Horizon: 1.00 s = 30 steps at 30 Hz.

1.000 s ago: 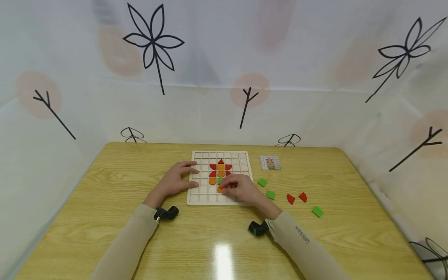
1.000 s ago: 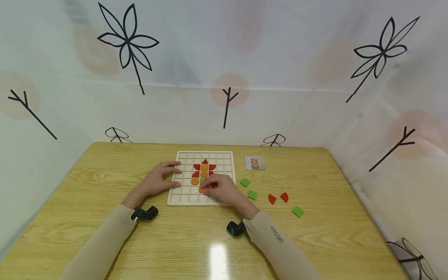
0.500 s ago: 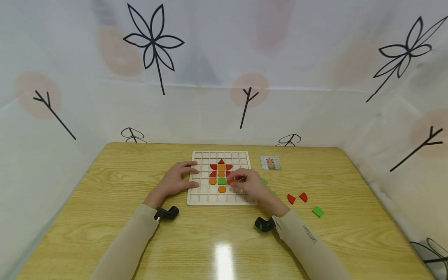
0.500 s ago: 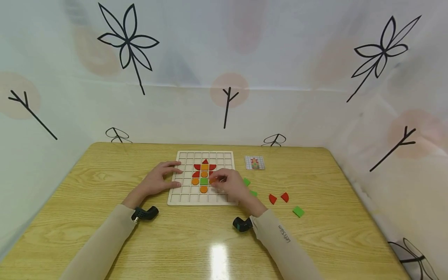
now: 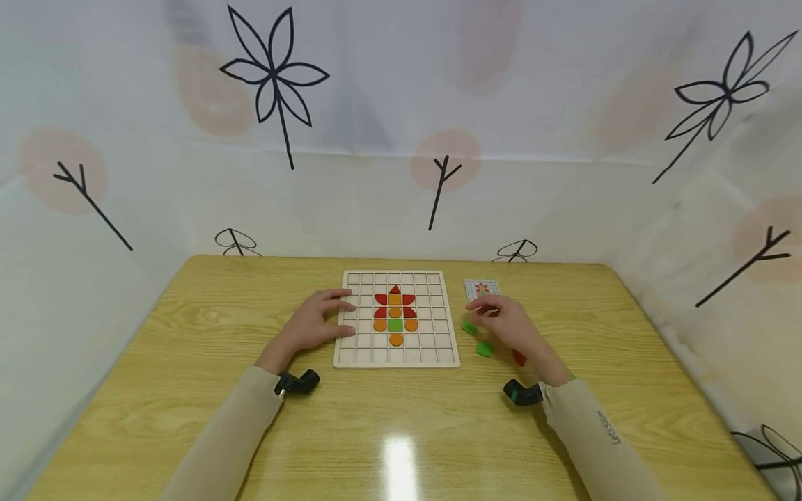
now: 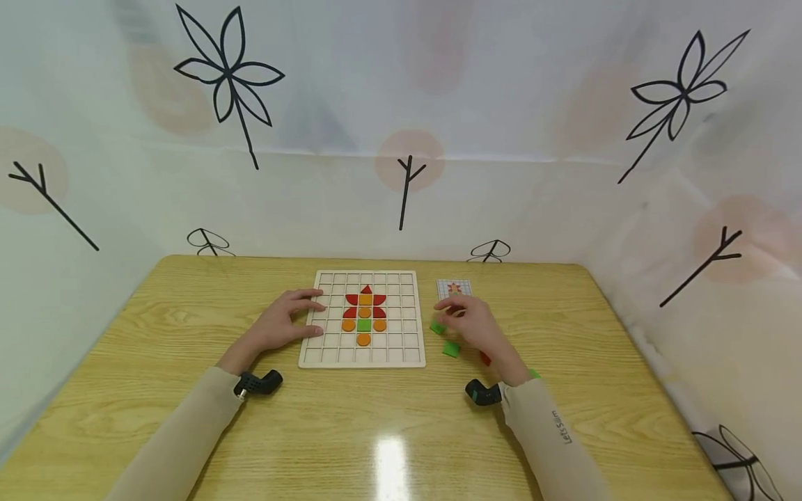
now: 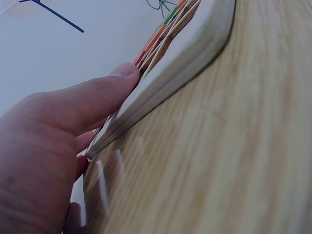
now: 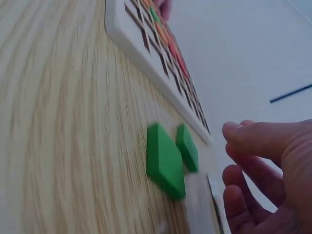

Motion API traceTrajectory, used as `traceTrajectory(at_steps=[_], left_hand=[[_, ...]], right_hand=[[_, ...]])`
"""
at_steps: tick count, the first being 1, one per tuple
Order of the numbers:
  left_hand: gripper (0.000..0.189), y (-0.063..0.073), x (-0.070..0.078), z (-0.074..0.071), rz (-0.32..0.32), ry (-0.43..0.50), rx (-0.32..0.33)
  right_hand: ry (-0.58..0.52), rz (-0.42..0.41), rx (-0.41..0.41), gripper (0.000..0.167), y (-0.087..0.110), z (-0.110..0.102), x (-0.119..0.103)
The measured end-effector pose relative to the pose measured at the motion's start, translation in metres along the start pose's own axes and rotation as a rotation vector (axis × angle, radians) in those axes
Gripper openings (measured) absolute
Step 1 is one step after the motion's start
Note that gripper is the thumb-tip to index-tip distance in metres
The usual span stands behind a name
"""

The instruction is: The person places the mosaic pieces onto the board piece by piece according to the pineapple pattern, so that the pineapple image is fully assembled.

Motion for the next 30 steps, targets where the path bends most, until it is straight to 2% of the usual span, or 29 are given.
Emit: traceTrajectory(at_steps=[3, 8, 12, 20, 30], left_hand=[[0.044, 0.0, 0.001, 0.0, 0.001, -0.006, 0.006], [0.044, 0.0, 0.002, 0.001, 0.003, -0.006, 0.002], [0.044, 0.001, 0.002, 0.001, -0.001, 0.002, -0.001], [0.043, 0.002, 0.002, -0.001, -0.012, 0.012, -0.007], [0.043, 0.002, 0.003, -0.001, -0.009, 0.007, -0.01]], right_hand=[[0.014, 0.015, -0.041, 0.022, 0.003, -0.005, 0.008], [-0.021, 0.02, -0.162, 0.029, 0.005, 0.002, 0.018], [-0.057, 0.043, -0.205, 0.031, 0.005, 0.006, 0.022], [-0.134, 0.071, -0.23, 0.034, 0.004, 0.011, 0.02], [-0.148, 0.05, -0.218, 0.03, 0.004, 0.012, 0.019]])
Point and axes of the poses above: each hand's wrist, its own y-axis away from the middle knuckle, its own z-axis out of the palm, x = y × z, the point moved 10 cm from there along -y, towards the middle knuckle, and after that the axes turned 8 degrees about -z, right-handed, at the moved point
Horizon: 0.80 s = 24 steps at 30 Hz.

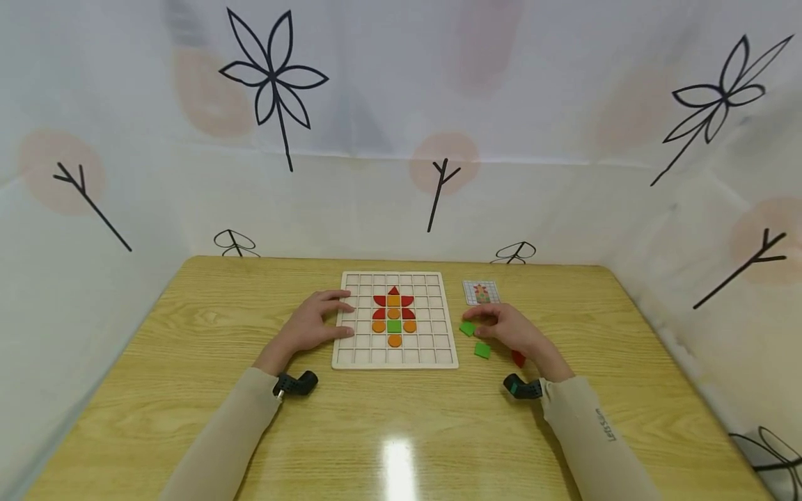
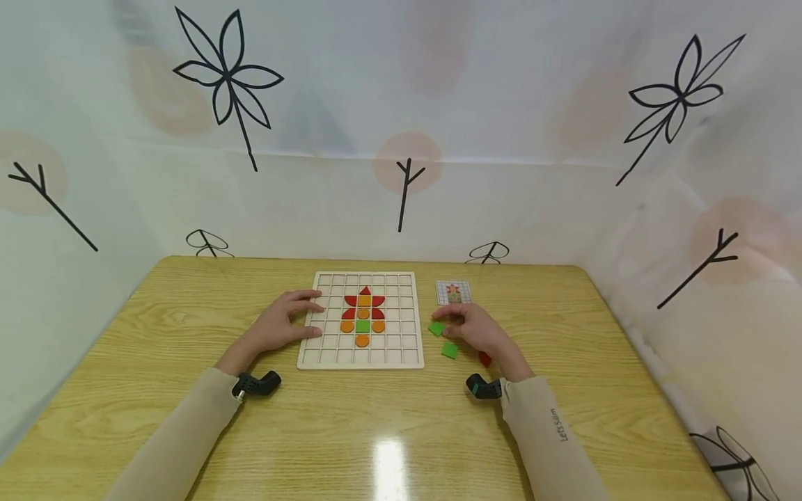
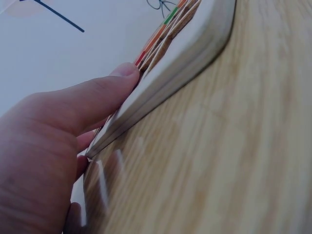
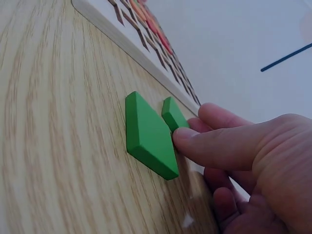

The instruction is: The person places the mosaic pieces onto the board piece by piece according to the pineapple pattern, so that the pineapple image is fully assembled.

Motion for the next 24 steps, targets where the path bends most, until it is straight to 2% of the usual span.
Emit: traceTrajectory(at_steps=[8, 18, 24], left_hand=[[0.043, 0.0006, -0.0019, -0.0002, -0.008, -0.001, -0.005], [0.043, 0.0006, 0.0002, -0.0003, 0.022, -0.003, 0.007], [0.043, -0.0002, -0.0005, 0.0009, 0.011, 0.002, -0.001]], right_hand=[[0.06, 0.002, 0.004, 0.03, -0.0017, 0.0006, -0.0014], [0.182, 0.015, 0.055, 0.034, -0.0029, 0.0008, -0.0019], [0.157, 0.046, 0.094, 0.029, -0.0012, -0.0003, -0.0003]])
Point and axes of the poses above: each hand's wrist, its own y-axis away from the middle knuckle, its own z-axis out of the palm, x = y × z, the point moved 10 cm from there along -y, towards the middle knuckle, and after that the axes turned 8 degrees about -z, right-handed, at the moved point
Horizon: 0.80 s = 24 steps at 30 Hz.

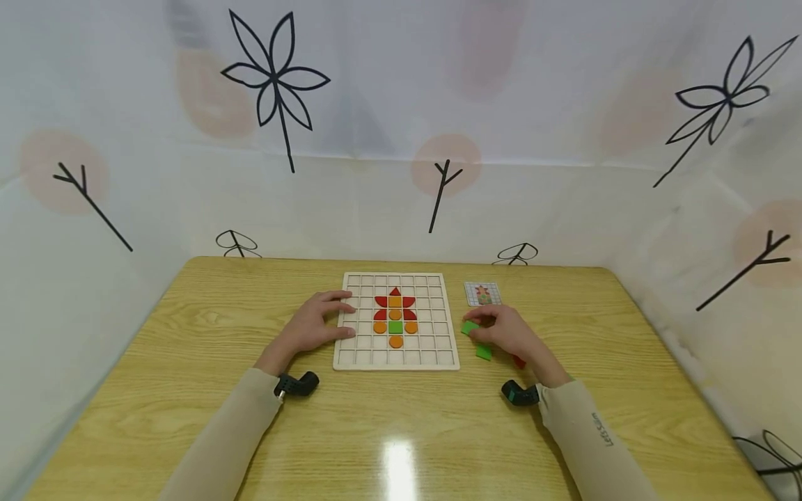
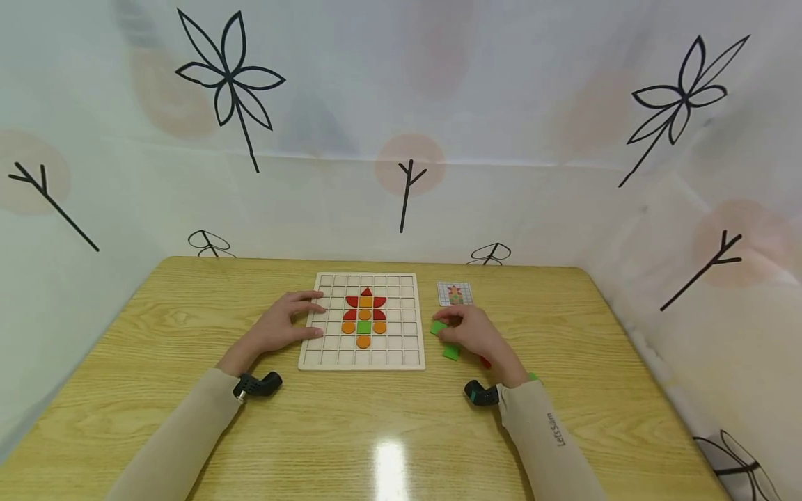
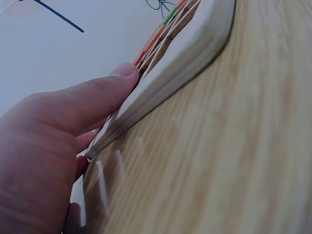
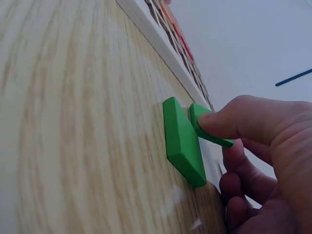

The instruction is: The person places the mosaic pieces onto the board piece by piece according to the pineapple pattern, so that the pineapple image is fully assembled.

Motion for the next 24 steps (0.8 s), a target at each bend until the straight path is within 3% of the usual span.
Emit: traceTrajectory(at_steps=[5, 10, 17, 24], left_hand=[[0.043, -0.001, -0.001, 0.0, -0.015, -0.004, -0.003], [0.042, 0.0, 0.0, -0.001, -0.021, -0.006, -0.007], [0.042, 0.0, 0.0, -0.001, -0.023, 0.0, -0.009], [0.042, 0.0, 0.001, 0.0, -0.015, -0.003, -0.008]], right_hand=[[-0.028, 0.025, 0.026, 0.024, 0.002, -0.002, 0.003], [-0.075, 0.0, 0.036, 0.021, 0.002, -0.004, 0.0], [-0.13, -0.09, 0.055, 0.017, 0.002, 0.001, -0.02], [-0.165, -0.126, 0.042, 0.017, -0.003, 0.02, -0.038]])
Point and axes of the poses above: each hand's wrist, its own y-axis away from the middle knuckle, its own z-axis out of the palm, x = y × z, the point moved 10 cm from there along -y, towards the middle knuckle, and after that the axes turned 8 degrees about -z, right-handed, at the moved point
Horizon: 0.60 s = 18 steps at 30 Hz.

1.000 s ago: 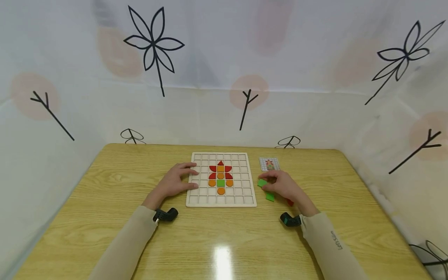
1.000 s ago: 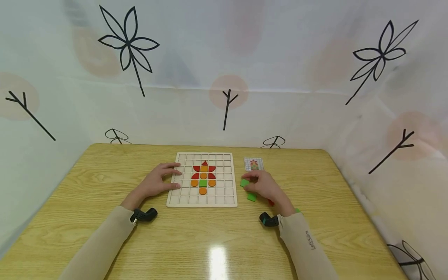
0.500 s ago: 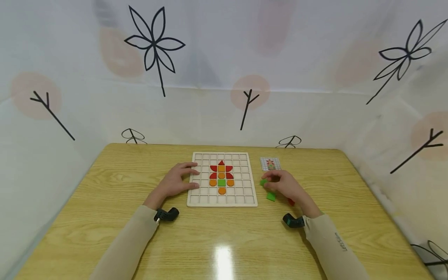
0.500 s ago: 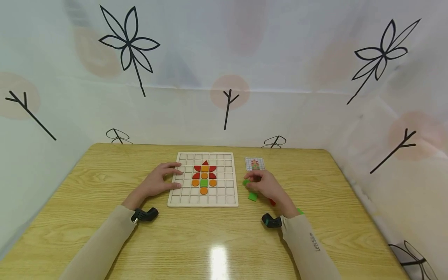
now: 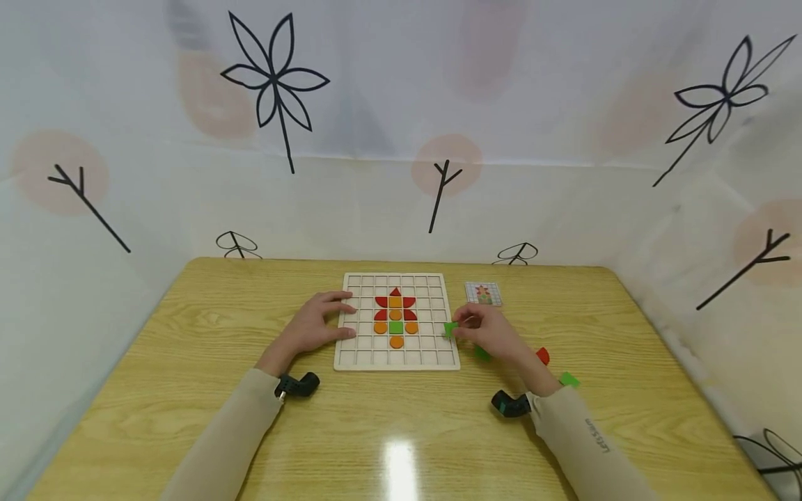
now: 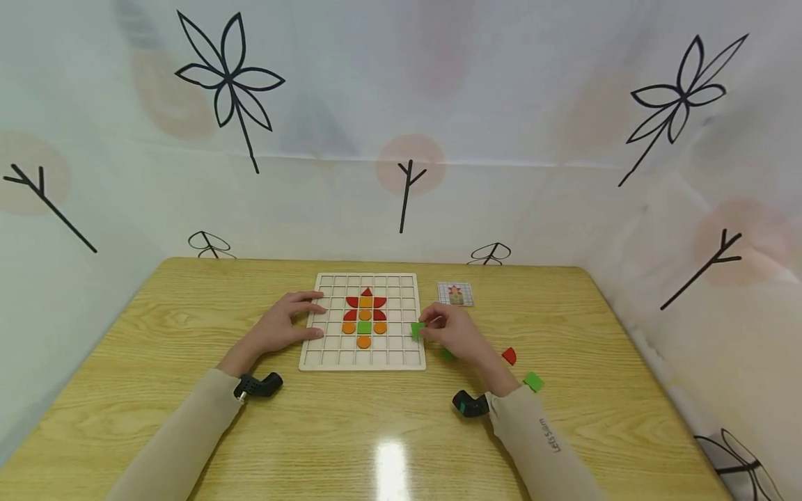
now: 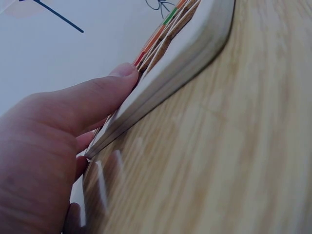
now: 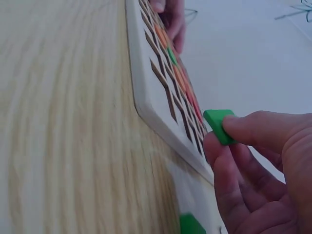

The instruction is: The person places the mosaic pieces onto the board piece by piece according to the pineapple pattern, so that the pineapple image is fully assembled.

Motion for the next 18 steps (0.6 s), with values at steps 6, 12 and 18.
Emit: traceTrajectory(at_steps=[6, 12, 18], left_hand=[[0.043, 0.001, 0.001, 0.0, 0.001, 0.006, -0.003], [0.044, 0.001, 0.0, 0.0, -0.004, -0.008, -0.002], [0.044, 0.0, -0.002, 0.001, -0.007, -0.016, 0.0]], right_hand=[[0.003, -0.035, 0.0, 0.013, -0.009, 0.02, -0.016], [0.038, -0.048, -0.017, 0.008, -0.018, 0.044, -0.024], [0.094, -0.009, -0.037, 0.008, -0.023, 0.057, -0.023]])
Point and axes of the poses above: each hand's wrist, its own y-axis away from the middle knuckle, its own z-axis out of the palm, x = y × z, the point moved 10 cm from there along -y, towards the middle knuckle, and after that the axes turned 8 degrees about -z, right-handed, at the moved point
